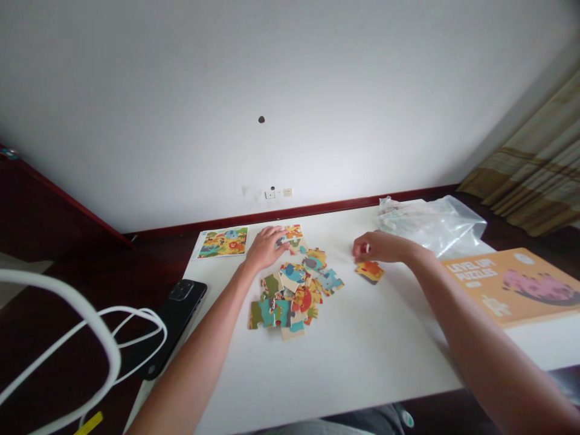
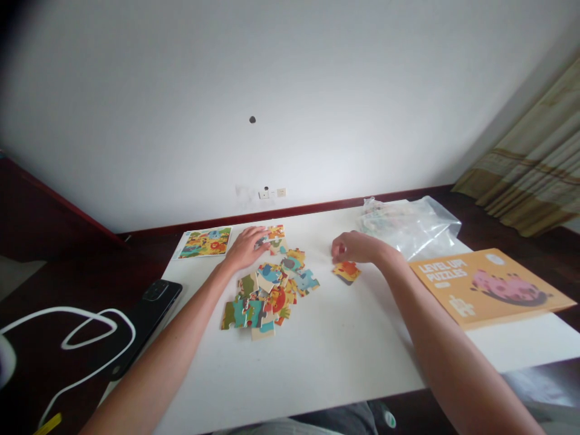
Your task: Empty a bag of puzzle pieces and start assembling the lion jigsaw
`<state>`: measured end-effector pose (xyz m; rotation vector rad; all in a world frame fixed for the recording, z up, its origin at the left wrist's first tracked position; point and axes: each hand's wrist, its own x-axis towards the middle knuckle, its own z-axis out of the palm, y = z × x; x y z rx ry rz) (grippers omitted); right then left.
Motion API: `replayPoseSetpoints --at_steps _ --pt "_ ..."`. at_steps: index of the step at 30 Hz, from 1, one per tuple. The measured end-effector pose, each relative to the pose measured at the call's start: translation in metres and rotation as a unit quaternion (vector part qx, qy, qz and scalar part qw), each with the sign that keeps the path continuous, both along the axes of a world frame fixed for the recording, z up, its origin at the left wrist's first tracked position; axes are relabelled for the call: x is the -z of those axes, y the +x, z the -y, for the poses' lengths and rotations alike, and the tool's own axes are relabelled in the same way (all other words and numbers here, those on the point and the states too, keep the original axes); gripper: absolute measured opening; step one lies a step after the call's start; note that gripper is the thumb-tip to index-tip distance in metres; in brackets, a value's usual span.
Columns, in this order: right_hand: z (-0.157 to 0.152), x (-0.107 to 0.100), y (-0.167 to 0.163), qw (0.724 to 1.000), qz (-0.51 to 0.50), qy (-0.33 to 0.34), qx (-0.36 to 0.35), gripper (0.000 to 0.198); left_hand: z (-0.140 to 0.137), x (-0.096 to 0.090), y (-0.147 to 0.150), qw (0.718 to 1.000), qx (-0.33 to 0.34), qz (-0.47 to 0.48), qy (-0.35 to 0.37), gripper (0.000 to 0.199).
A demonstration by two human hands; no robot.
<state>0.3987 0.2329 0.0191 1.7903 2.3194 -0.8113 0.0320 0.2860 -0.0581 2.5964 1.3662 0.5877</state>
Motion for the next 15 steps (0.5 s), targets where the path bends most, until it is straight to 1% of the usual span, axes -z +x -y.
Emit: replayPoseSetpoints --at_steps 1,3,5,7,9,12,13,15 --pt "0.002 -0.001 0.000 0.999 0.040 0.000 0.024 0.037 0.000 0.001 0.000 1.000 0.000 0.000 0.002 0.049" --pt "0.007 -0.003 0.002 0.991 0.104 -0.034 0.075 0.042 -0.001 0.001 0.000 1.000 0.001 0.001 0.007 0.048" --pt "0.011 -0.004 0.002 0.982 0.124 -0.089 0.114 0.044 -0.001 0.001 0.000 1.000 0.001 0.003 0.007 0.048" --pt "0.014 -0.003 0.001 0.980 0.107 -0.117 0.123 0.041 0.000 0.000 0.001 1.000 0.000 0.005 0.005 0.048" --pt "0.015 0.000 -0.001 0.988 0.077 -0.098 0.090 0.039 0.001 -0.001 0.001 1.000 0.000 0.006 0.003 0.048" --pt "0.013 0.005 -0.003 0.998 0.051 -0.045 0.010 0.040 0.001 -0.002 0.001 1.000 -0.002 0.003 0.002 0.048" --pt "0.012 0.006 -0.003 0.998 0.049 -0.039 -0.006 0.040 0.001 -0.003 0.001 1.000 -0.002 0.001 0.001 0.048" --pt "0.012 0.007 0.000 0.997 0.049 -0.049 -0.015 0.039 0.001 -0.002 0.001 1.000 -0.002 -0.003 0.000 0.049"
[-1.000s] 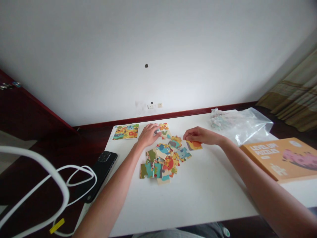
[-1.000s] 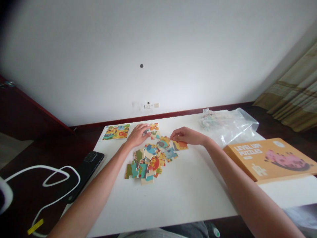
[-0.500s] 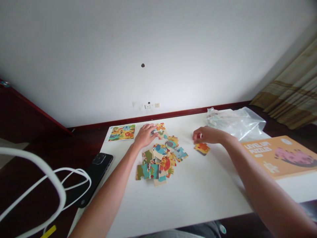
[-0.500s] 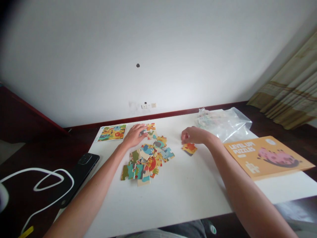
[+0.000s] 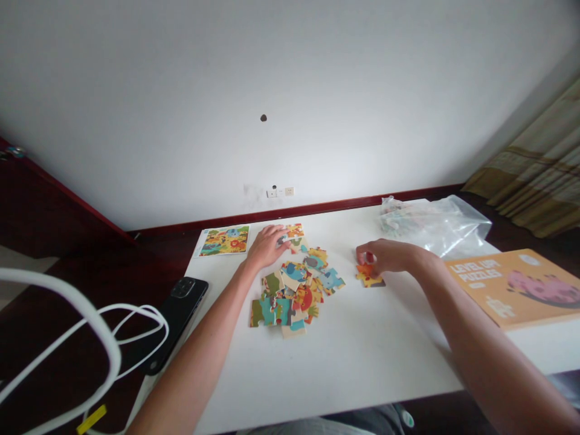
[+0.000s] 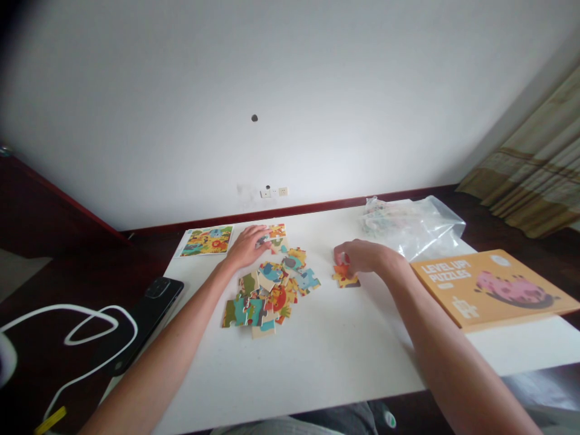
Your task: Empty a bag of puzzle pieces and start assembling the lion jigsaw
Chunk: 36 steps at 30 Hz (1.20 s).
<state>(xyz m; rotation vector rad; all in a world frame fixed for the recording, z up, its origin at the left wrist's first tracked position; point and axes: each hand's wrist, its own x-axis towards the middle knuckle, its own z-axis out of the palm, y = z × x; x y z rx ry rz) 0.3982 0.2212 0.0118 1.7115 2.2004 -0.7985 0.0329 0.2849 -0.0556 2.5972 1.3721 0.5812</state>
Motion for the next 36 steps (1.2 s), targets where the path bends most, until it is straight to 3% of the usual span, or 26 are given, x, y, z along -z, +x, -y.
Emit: replayPoseSetpoints --at_steps 10,16,23,29,36 --pt "-0.001 -0.003 0.006 1.000 -0.015 -0.017 -0.013 0.014 -0.001 0.001 0.000 1.000 0.001 0.001 -0.006 0.048" --pt "0.000 -0.007 0.000 1.000 0.014 -0.011 0.014 0.021 0.000 0.000 0.000 1.000 0.004 0.002 -0.004 0.051" --pt "-0.006 -0.002 0.005 0.999 -0.019 -0.025 0.034 0.018 0.002 -0.003 -0.001 1.000 0.010 0.002 -0.019 0.064" --pt "-0.002 -0.009 0.002 0.999 -0.020 -0.031 0.028 0.019 0.001 0.000 -0.001 0.999 0.026 -0.013 -0.030 0.057" --pt "-0.005 0.001 -0.003 0.997 0.026 0.050 0.056 0.026 -0.001 0.003 -0.001 1.000 0.012 -0.010 -0.021 0.057"
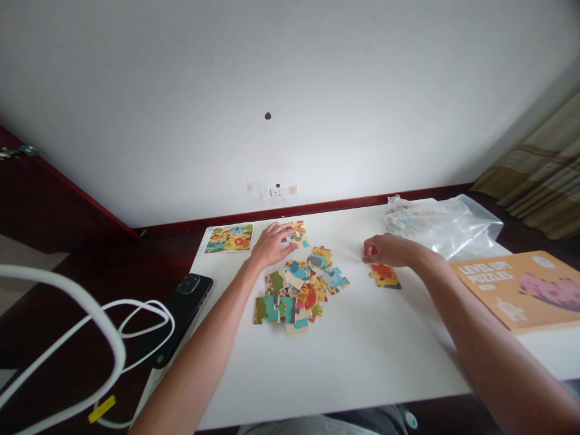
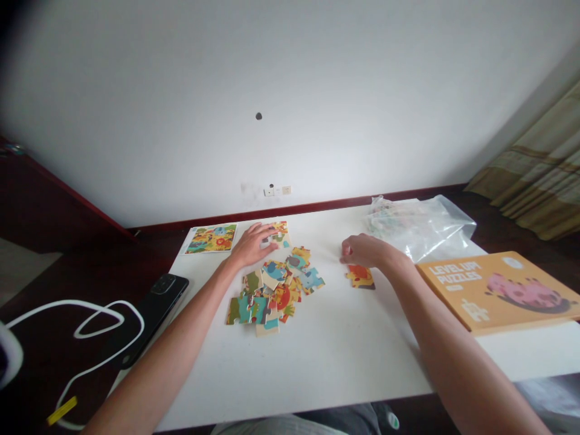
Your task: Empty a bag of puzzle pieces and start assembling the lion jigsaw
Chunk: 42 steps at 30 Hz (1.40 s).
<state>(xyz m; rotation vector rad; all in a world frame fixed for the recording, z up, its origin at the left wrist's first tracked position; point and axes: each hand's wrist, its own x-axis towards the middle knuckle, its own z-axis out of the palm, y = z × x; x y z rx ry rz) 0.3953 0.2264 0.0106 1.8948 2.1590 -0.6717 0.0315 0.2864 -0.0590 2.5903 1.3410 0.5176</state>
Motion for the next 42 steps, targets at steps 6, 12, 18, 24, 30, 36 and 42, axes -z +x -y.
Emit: replayPoseSetpoints --at_steps 6,12,18,24,30,36,42 --pt "0.003 0.003 -0.031 0.995 -0.033 0.095 -0.020 0.021 -0.001 0.001 0.000 1.000 -0.002 0.000 0.010 0.056" --pt "0.014 0.010 -0.069 0.971 -0.105 0.200 -0.082 0.027 -0.003 0.003 0.000 1.000 0.002 0.000 0.019 0.055" --pt "0.019 0.023 -0.089 0.942 -0.182 0.252 -0.124 0.030 -0.003 0.005 -0.001 1.000 0.002 0.004 0.024 0.054" --pt "0.024 0.028 -0.103 0.909 -0.253 0.283 -0.170 0.029 0.000 0.000 0.000 1.000 0.010 0.006 0.028 0.052" --pt "0.034 0.013 -0.109 0.900 -0.302 0.197 -0.246 0.033 -0.002 0.002 0.000 1.000 -0.006 0.000 0.010 0.056" --pt "0.043 -0.005 -0.107 0.932 -0.232 0.101 -0.259 0.051 -0.003 0.005 0.000 1.000 -0.008 -0.003 0.007 0.056" --pt "0.048 -0.001 -0.112 0.927 -0.237 0.078 -0.280 0.052 -0.003 0.004 0.000 1.000 -0.004 0.006 0.017 0.053"
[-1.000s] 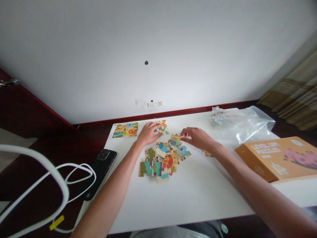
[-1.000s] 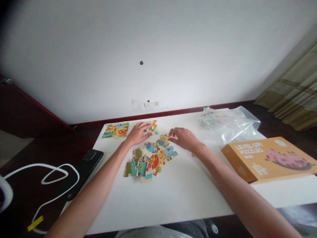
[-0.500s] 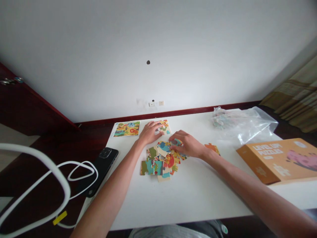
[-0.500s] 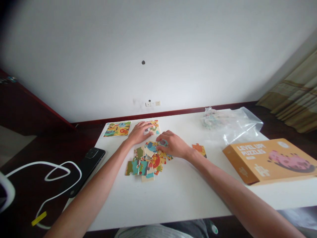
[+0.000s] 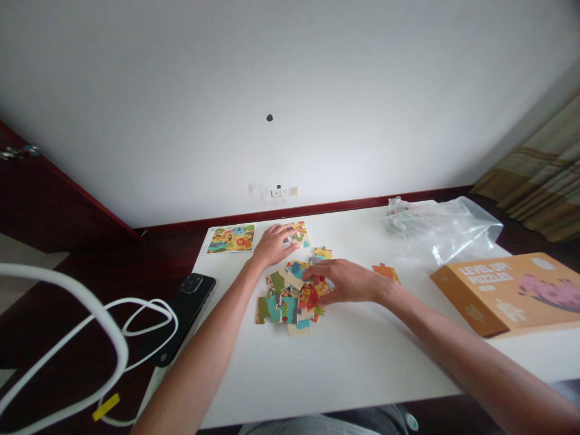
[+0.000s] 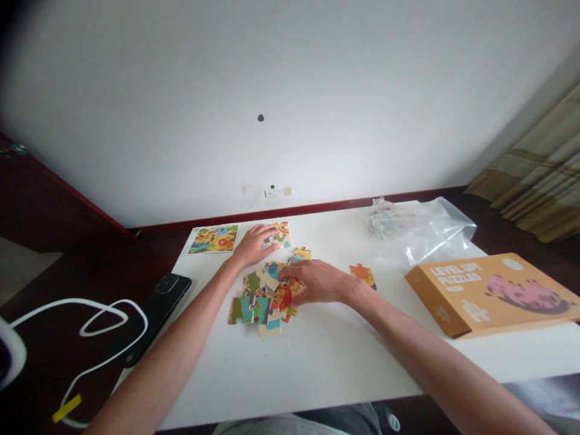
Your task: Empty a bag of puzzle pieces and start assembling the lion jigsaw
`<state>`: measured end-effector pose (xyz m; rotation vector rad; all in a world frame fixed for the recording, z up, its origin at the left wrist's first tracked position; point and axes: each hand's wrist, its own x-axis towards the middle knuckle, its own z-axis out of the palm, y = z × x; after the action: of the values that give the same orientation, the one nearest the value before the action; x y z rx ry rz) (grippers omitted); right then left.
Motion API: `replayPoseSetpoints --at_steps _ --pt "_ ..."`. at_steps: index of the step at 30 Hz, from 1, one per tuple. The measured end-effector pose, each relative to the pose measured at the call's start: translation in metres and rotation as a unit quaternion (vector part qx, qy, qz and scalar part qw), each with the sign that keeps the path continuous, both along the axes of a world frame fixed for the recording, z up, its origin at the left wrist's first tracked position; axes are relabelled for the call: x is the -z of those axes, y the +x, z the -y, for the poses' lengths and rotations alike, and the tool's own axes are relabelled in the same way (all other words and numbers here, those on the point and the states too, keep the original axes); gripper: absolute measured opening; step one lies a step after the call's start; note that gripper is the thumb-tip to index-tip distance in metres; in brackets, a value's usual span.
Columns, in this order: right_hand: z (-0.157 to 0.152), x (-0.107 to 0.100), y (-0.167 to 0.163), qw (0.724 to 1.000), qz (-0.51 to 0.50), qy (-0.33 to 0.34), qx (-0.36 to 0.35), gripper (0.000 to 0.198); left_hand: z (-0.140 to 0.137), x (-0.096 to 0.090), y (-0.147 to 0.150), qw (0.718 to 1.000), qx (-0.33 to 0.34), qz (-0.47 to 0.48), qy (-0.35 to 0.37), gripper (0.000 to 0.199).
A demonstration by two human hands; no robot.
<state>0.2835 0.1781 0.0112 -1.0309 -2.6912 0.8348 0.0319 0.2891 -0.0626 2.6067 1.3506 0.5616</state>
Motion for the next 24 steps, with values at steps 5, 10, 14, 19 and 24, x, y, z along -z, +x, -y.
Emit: replayPoseSetpoints --at_steps 5,10,14,19,24 --pt "0.003 -0.002 -0.001 0.999 -0.020 -0.039 -0.006 0.043 -0.002 0.002 -0.001 1.000 0.002 0.000 0.000 0.052" --pt "0.007 -0.004 -0.003 0.999 0.035 0.023 0.034 0.059 -0.001 0.002 -0.001 1.000 0.002 0.002 -0.006 0.052" --pt "0.008 -0.005 -0.003 0.999 0.030 -0.005 0.031 0.061 0.000 -0.001 0.000 1.000 0.002 -0.002 -0.011 0.053" --pt "0.003 -0.008 0.004 0.996 -0.059 -0.061 0.024 0.046 0.001 -0.002 0.001 1.000 -0.004 -0.003 -0.015 0.055" --pt "-0.010 -0.014 0.023 0.974 -0.154 -0.154 0.052 0.037 0.002 -0.003 0.001 1.000 -0.008 -0.003 -0.024 0.053"
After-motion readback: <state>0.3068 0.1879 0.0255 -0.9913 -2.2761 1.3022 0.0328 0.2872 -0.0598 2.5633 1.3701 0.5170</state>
